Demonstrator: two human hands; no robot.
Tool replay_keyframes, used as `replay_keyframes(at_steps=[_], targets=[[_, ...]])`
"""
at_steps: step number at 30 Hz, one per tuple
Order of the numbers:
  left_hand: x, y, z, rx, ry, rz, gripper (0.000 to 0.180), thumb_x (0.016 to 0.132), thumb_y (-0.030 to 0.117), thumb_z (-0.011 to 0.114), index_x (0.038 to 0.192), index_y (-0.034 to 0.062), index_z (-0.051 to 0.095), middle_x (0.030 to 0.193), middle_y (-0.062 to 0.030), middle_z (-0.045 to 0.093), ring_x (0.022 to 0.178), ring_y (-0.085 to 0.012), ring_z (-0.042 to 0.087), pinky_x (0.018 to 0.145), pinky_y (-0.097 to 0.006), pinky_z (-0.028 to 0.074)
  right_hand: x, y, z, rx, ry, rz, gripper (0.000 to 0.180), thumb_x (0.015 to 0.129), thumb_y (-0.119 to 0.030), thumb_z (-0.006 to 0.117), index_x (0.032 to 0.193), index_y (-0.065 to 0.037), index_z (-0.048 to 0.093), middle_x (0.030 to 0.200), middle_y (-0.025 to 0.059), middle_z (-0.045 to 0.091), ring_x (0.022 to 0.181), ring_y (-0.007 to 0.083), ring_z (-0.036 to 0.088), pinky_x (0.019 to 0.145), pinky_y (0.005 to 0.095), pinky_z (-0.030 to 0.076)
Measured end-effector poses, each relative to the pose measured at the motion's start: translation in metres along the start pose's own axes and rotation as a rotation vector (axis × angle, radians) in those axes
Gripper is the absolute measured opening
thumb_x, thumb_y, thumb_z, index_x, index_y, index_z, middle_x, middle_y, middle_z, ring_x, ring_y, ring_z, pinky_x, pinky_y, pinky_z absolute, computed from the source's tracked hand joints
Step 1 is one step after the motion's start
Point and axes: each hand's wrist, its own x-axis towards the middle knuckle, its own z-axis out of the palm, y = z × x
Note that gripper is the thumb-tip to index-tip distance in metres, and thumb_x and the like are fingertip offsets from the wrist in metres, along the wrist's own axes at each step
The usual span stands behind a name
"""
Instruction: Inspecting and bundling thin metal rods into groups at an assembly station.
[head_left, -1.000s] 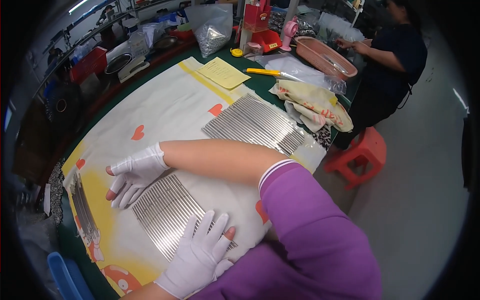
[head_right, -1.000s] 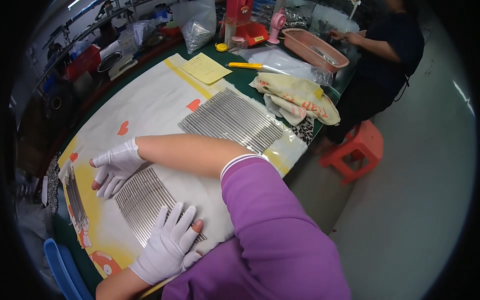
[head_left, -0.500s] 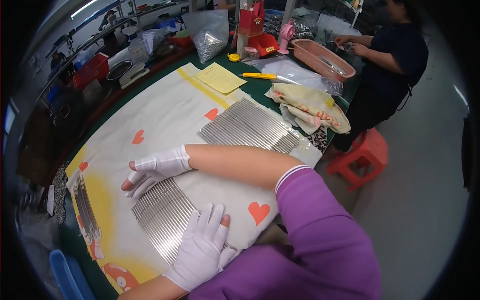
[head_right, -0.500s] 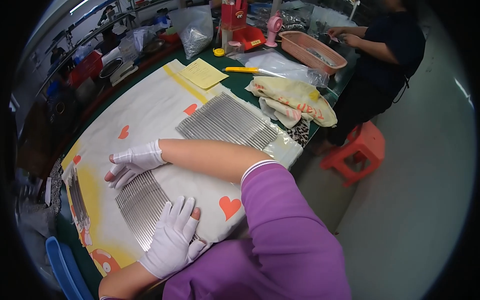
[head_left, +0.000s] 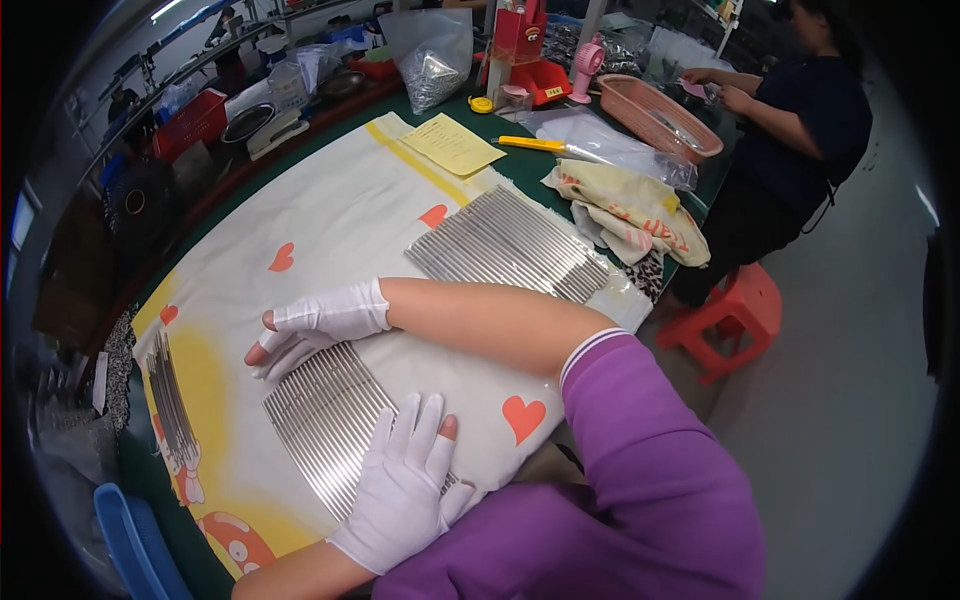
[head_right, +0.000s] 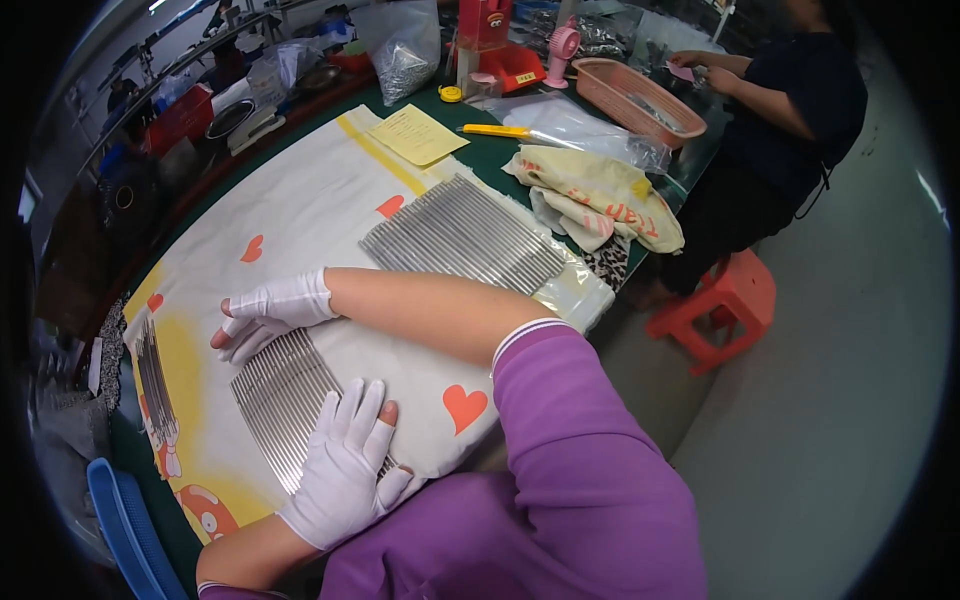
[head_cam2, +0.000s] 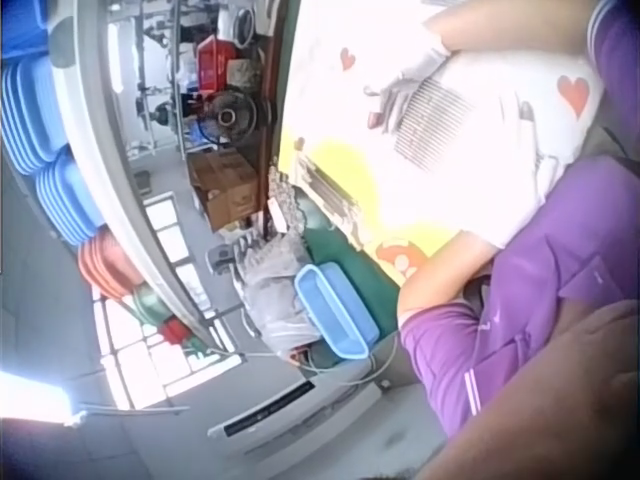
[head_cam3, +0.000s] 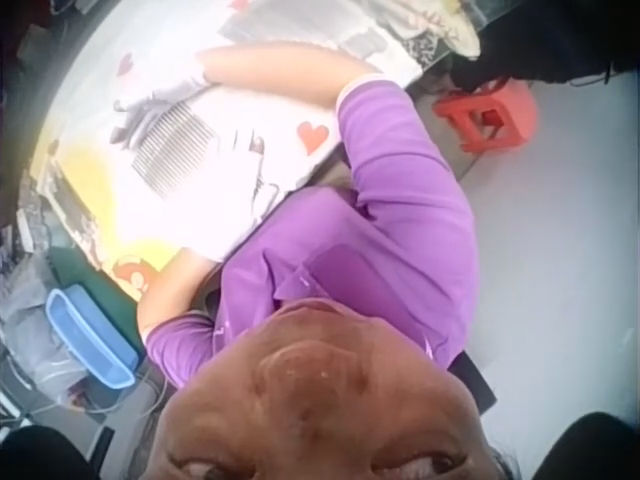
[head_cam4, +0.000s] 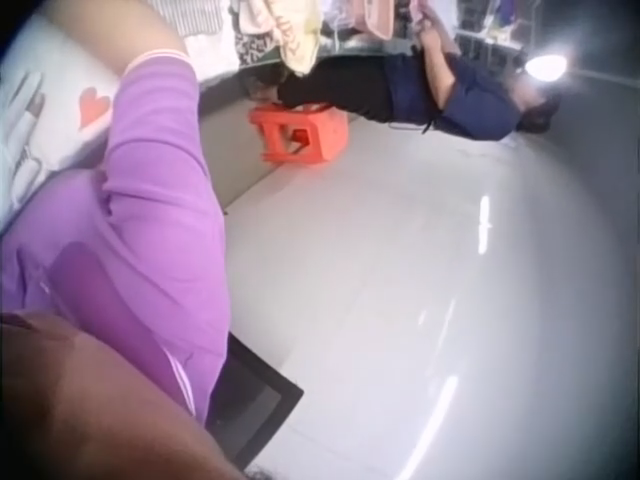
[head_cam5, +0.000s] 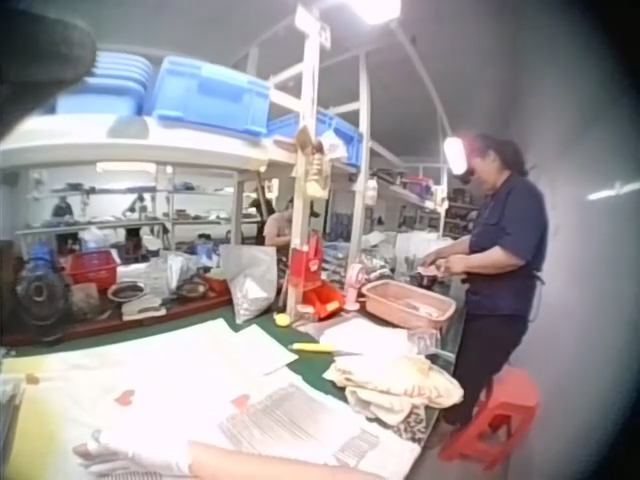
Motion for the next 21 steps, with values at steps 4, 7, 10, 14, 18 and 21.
replay_keyframes(at_steps=[4,7,10,14,18,21], targets=[[-0.005,0.003,-0.004,-0.018,-0.001,-0.025,0.072,0.080,0.035,0.064,0.132,-0.0088,0.040,0.141,-0.0290,0.034,0.131,-0.0465,0.031,0.109,-0.056,0.023,0.004,0.000,0.004,-0.002,-0.058,0.009,0.067,0.098,-0.051,0.037,0.133,0.006,0.045,0.134,0.0191,0.050,0.123,0.0254,0.052,0.109,0.0317,0.035],[-0.004,0.008,-0.004,-0.040,-0.011,-0.021,0.072,0.080,0.035,0.064,0.132,-0.0089,0.040,0.140,-0.0285,0.035,0.131,-0.0460,0.032,0.109,-0.055,0.023,-0.002,0.001,0.005,0.009,-0.031,0.015,0.065,0.099,-0.049,0.037,0.135,0.006,0.044,0.136,0.0188,0.050,0.125,0.0271,0.050,0.111,0.0332,0.033],[-0.005,-0.006,-0.004,-0.193,0.026,0.055,0.068,0.082,0.034,0.063,0.133,-0.0057,0.041,0.139,-0.0277,0.037,0.131,-0.0454,0.034,0.110,-0.053,0.024,-0.002,0.005,0.001,0.031,0.047,0.012,0.056,0.100,-0.040,0.040,0.132,0.006,0.047,0.134,0.0179,0.052,0.124,0.0284,0.051,0.111,0.0349,0.034],[-0.040,-0.042,-0.018,-0.332,0.327,0.022,0.053,0.086,0.013,0.050,0.136,-0.0007,0.041,0.141,-0.0239,0.040,0.129,-0.0417,0.040,0.110,-0.047,0.029,-0.014,-0.017,0.022,-0.624,0.123,-0.025,0.040,0.098,-0.031,0.048,0.126,-0.003,0.059,0.133,0.0108,0.054,0.122,0.0228,0.052,0.106,0.0341,0.038],[-0.079,-0.088,-0.035,-0.374,0.799,-0.475,0.039,0.089,0.002,0.050,0.128,0.0006,0.051,0.130,-0.0137,0.055,0.122,-0.0248,0.051,0.105,-0.033,0.038,-0.046,-0.028,0.029,-1.413,0.047,-0.296,0.033,0.091,-0.020,0.054,0.121,-0.010,0.061,0.130,0.0158,0.055,0.124,0.0348,0.047,0.107,0.0405,0.034],[-0.111,-0.122,-0.029,-0.145,0.823,-0.462,0.041,0.088,0.000,0.053,0.128,0.0038,0.050,0.132,-0.0112,0.055,0.125,-0.0245,0.049,0.107,-0.033,0.035,-0.058,-0.016,0.038,-1.638,-0.063,-0.356,0.040,0.090,-0.025,0.052,0.127,-0.011,0.055,0.137,0.0163,0.047,0.130,0.0410,0.039,0.109,0.0503,0.030]])
